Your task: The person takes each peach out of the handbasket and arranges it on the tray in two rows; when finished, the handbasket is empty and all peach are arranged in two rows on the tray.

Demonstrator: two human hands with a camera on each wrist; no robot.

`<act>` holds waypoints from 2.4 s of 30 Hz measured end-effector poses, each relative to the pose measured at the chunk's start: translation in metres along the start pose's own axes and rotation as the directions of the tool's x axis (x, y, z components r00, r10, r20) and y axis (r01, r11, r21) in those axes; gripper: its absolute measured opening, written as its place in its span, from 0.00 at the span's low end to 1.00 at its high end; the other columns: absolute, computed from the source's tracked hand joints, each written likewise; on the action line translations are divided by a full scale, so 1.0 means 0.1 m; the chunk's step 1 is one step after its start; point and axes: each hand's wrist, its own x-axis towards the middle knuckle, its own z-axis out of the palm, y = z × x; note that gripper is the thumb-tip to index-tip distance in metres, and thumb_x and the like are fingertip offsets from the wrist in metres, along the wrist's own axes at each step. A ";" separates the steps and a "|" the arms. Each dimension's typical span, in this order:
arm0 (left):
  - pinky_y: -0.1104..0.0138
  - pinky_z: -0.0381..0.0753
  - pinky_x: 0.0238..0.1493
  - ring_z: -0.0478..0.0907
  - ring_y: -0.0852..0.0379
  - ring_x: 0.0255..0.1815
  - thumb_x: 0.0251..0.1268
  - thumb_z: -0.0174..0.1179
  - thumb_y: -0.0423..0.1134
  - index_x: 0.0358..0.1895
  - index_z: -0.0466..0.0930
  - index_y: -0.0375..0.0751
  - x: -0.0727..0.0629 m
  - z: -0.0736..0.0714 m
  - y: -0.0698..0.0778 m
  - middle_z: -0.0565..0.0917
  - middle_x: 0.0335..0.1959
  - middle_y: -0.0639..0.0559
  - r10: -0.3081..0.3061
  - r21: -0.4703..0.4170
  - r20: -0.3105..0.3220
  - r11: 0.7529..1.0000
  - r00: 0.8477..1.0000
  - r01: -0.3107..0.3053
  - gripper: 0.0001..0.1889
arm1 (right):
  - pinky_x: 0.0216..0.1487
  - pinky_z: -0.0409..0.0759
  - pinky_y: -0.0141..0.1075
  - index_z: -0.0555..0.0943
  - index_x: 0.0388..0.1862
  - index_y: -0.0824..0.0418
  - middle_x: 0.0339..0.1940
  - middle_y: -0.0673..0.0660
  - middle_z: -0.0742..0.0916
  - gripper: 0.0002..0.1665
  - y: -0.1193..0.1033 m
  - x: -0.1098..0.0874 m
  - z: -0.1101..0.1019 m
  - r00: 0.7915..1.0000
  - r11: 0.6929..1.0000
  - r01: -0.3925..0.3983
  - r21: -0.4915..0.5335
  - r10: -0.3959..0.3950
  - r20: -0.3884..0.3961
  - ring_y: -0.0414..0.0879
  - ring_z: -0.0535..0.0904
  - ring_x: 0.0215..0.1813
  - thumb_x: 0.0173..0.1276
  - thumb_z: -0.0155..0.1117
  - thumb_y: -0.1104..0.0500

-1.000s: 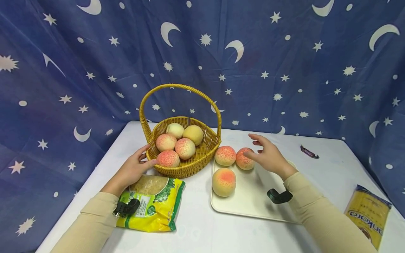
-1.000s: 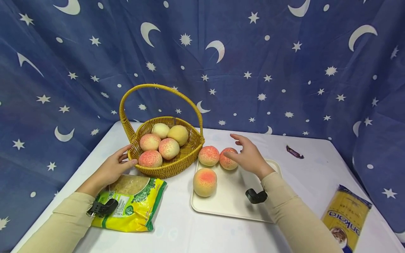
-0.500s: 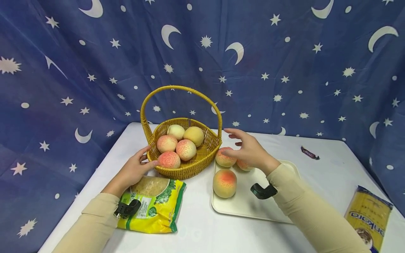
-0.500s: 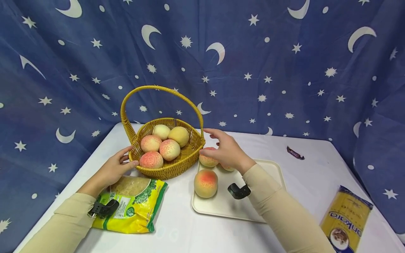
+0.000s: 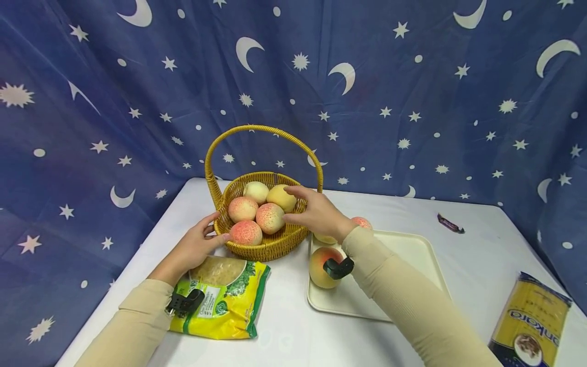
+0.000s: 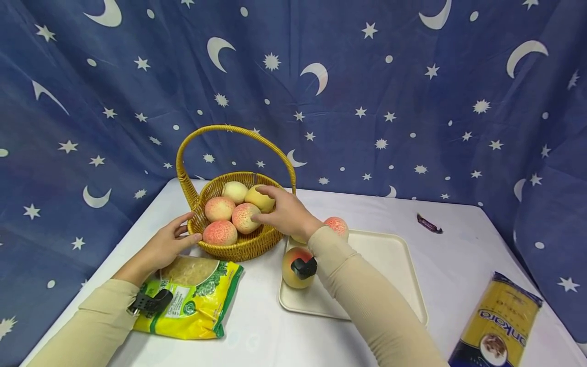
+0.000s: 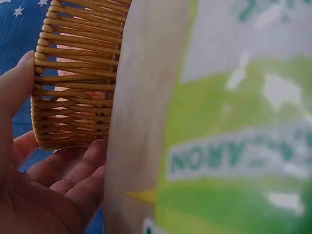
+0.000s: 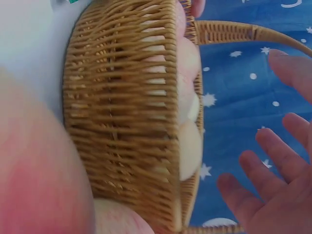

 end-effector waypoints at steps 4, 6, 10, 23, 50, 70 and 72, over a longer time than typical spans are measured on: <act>0.43 0.69 0.65 0.59 0.31 0.73 0.75 0.59 0.51 0.82 0.40 0.42 0.00 0.00 0.00 0.55 0.76 0.28 -0.002 -0.001 0.002 1.000 1.000 0.002 0.45 | 0.69 0.67 0.47 0.69 0.75 0.55 0.72 0.52 0.74 0.42 0.02 0.12 0.11 1.000 1.000 -0.013 0.004 0.012 0.021 0.51 0.67 0.72 0.65 0.73 0.50; 0.43 0.69 0.65 0.59 0.32 0.73 0.75 0.59 0.51 0.82 0.40 0.42 0.00 0.00 -0.01 0.55 0.76 0.28 0.001 -0.004 0.002 1.000 1.000 -0.001 0.45 | 0.69 0.68 0.47 0.69 0.75 0.55 0.72 0.53 0.74 0.42 0.02 0.16 0.16 0.999 1.000 -0.025 0.006 0.025 0.026 0.52 0.67 0.72 0.65 0.73 0.50; 0.43 0.69 0.66 0.60 0.32 0.73 0.75 0.59 0.51 0.82 0.40 0.42 0.01 -0.01 0.00 0.55 0.76 0.28 0.007 0.002 -0.001 1.000 1.000 -0.007 0.45 | 0.69 0.68 0.47 0.69 0.76 0.55 0.72 0.55 0.74 0.42 0.04 0.23 0.27 0.997 0.998 -0.052 0.024 0.051 0.050 0.54 0.68 0.72 0.64 0.73 0.51; 0.43 0.68 0.66 0.59 0.32 0.74 0.75 0.59 0.49 0.82 0.40 0.41 0.01 0.00 -0.02 0.55 0.76 0.28 0.014 -0.014 0.000 1.000 1.000 -0.014 0.45 | 0.70 0.66 0.45 0.68 0.77 0.55 0.72 0.58 0.74 0.42 0.09 0.32 0.43 0.991 0.995 -0.082 -0.051 0.087 0.102 0.53 0.69 0.71 0.66 0.72 0.52; 0.43 0.69 0.65 0.60 0.31 0.73 0.75 0.59 0.50 0.82 0.40 0.41 0.00 0.01 0.01 0.56 0.75 0.26 0.018 -0.012 0.002 1.000 1.000 -0.018 0.45 | 0.71 0.65 0.42 0.70 0.75 0.60 0.71 0.56 0.76 0.45 0.14 0.38 0.45 0.987 0.964 -0.108 -0.245 0.132 0.087 0.52 0.68 0.72 0.61 0.77 0.54; 0.43 0.70 0.64 0.59 0.31 0.73 0.75 0.58 0.51 0.82 0.41 0.43 -0.02 0.01 0.02 0.54 0.76 0.26 0.006 0.012 -0.005 1.000 1.000 -0.006 0.45 | 0.65 0.72 0.42 0.76 0.70 0.61 0.64 0.58 0.81 0.39 0.13 0.33 0.40 0.993 0.973 -0.077 -0.220 0.095 0.073 0.52 0.74 0.64 0.59 0.77 0.55; 0.43 0.69 0.65 0.58 0.31 0.74 0.75 0.58 0.51 0.82 0.41 0.42 -0.02 0.00 0.02 0.54 0.76 0.26 0.009 0.014 -0.006 1.000 1.000 -0.009 0.45 | 0.64 0.73 0.42 0.76 0.70 0.60 0.64 0.58 0.81 0.39 0.13 0.32 0.37 0.993 0.975 -0.078 -0.206 0.094 0.067 0.51 0.74 0.64 0.59 0.77 0.54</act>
